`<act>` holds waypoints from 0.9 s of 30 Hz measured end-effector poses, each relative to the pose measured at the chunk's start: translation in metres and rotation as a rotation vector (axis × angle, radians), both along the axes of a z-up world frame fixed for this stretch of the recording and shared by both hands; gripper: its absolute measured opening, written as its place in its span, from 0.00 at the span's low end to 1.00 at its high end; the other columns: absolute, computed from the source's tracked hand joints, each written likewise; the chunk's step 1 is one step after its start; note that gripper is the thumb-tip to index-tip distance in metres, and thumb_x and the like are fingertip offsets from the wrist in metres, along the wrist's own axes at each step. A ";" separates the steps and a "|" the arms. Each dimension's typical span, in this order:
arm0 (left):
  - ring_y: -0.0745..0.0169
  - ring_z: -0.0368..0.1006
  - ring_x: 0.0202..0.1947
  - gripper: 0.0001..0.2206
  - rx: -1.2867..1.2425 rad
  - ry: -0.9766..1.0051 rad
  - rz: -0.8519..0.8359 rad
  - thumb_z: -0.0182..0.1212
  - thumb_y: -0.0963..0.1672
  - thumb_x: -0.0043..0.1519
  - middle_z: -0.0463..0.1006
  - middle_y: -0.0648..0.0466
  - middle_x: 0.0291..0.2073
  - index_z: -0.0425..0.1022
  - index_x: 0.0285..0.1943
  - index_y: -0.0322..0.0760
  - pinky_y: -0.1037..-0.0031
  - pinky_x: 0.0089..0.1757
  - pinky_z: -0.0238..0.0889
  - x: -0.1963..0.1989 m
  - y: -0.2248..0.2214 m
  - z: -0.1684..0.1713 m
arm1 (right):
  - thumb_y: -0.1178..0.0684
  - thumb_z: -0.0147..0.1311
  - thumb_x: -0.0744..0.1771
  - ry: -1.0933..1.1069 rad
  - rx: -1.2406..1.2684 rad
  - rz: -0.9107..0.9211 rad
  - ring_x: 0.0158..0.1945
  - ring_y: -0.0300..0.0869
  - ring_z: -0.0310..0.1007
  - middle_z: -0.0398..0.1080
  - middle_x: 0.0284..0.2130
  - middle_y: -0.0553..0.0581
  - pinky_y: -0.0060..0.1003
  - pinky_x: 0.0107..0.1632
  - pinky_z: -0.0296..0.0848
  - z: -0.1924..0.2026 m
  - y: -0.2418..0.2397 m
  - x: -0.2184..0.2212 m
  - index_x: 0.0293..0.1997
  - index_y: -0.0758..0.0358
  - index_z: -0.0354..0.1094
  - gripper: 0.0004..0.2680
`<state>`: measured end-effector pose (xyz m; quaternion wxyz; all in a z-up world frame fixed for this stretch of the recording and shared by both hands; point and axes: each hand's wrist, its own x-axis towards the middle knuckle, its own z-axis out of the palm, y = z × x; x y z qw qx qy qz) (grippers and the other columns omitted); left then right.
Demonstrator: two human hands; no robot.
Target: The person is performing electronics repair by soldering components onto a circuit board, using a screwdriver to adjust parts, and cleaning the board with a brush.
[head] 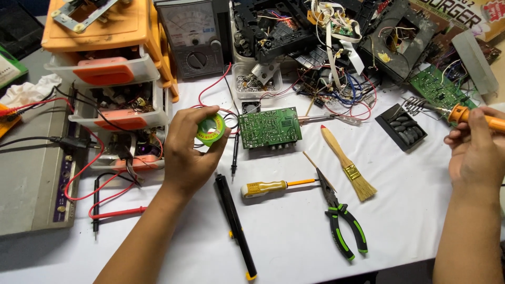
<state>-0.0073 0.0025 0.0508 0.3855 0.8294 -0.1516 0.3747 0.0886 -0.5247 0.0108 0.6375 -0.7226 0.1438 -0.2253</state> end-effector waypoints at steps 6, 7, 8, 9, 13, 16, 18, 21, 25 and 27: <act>0.48 0.71 0.46 0.18 0.102 0.060 -0.079 0.70 0.44 0.63 0.75 0.44 0.45 0.71 0.57 0.28 0.64 0.49 0.63 -0.010 0.018 0.040 | 0.48 0.54 0.71 0.000 0.269 -0.064 0.38 0.33 0.71 0.69 0.42 0.46 0.25 0.42 0.75 0.006 0.036 -0.046 0.58 0.41 0.63 0.09; 0.48 0.71 0.46 0.18 0.140 0.080 -0.064 0.70 0.45 0.63 0.76 0.44 0.44 0.71 0.56 0.28 0.64 0.49 0.63 -0.011 0.021 0.045 | 0.49 0.55 0.71 -0.019 0.347 -0.095 0.37 0.37 0.69 0.68 0.42 0.48 0.28 0.41 0.73 0.002 0.038 -0.051 0.52 0.41 0.65 0.06; 0.48 0.71 0.45 0.18 0.178 0.099 -0.048 0.70 0.46 0.63 0.76 0.44 0.44 0.71 0.55 0.28 0.64 0.48 0.63 -0.013 0.024 0.051 | 0.49 0.56 0.70 -0.038 0.425 -0.126 0.36 0.40 0.67 0.67 0.41 0.49 0.31 0.40 0.72 -0.002 0.041 -0.056 0.46 0.40 0.66 0.03; 0.48 0.71 0.45 0.18 0.177 0.099 -0.048 0.70 0.46 0.63 0.76 0.44 0.44 0.71 0.55 0.28 0.64 0.48 0.63 -0.016 0.027 0.056 | 0.49 0.56 0.70 -0.037 0.424 -0.127 0.36 0.40 0.67 0.67 0.41 0.49 0.31 0.40 0.72 -0.004 0.054 -0.065 0.46 0.40 0.66 0.03; 0.48 0.72 0.44 0.18 0.322 0.462 -0.017 0.73 0.43 0.55 0.76 0.47 0.43 0.71 0.50 0.36 0.63 0.44 0.62 -0.027 0.032 0.058 | 0.60 0.56 0.71 -0.056 -0.266 0.241 0.39 0.38 0.72 0.71 0.42 0.52 0.32 0.47 0.74 0.005 0.110 -0.101 0.52 0.58 0.67 0.06; 0.45 0.73 0.42 0.17 0.438 0.614 0.012 0.72 0.44 0.53 0.77 0.48 0.41 0.70 0.46 0.39 0.58 0.42 0.63 -0.037 0.031 0.040 | 0.57 0.58 0.67 -0.068 -0.791 0.634 0.44 0.44 0.77 0.77 0.40 0.57 0.37 0.53 0.74 0.026 0.161 -0.115 0.45 0.65 0.74 0.05; 0.43 0.73 0.42 0.16 0.483 0.671 0.011 0.71 0.43 0.52 0.77 0.48 0.41 0.69 0.45 0.38 0.57 0.42 0.63 -0.045 0.029 0.028 | 0.53 0.59 0.66 -0.164 -0.971 0.801 0.43 0.47 0.78 0.77 0.38 0.58 0.42 0.52 0.74 0.031 0.186 -0.114 0.43 0.65 0.75 0.07; 0.41 0.72 0.42 0.15 0.560 0.814 0.090 0.64 0.42 0.51 0.74 0.49 0.40 0.66 0.45 0.42 0.52 0.39 0.65 -0.060 0.027 0.009 | 0.56 0.57 0.65 -0.219 -1.250 0.884 0.37 0.50 0.75 0.72 0.40 0.56 0.48 0.35 0.75 0.028 0.203 -0.111 0.48 0.61 0.72 0.08; 0.49 0.81 0.35 0.18 0.656 0.713 0.160 0.69 0.44 0.53 0.76 0.51 0.37 0.70 0.51 0.44 0.65 0.39 0.76 -0.066 0.029 -0.015 | 0.56 0.60 0.65 -0.139 -1.542 0.881 0.35 0.42 0.80 0.75 0.33 0.53 0.33 0.38 0.79 0.030 0.213 -0.104 0.39 0.56 0.74 0.02; 0.52 0.81 0.34 0.18 0.678 0.721 0.188 0.69 0.44 0.54 0.76 0.51 0.37 0.69 0.51 0.44 0.67 0.39 0.76 -0.069 0.029 -0.023 | 0.56 0.60 0.65 -0.178 -1.590 0.878 0.34 0.42 0.80 0.74 0.32 0.53 0.33 0.36 0.78 0.022 0.211 -0.100 0.36 0.56 0.73 0.01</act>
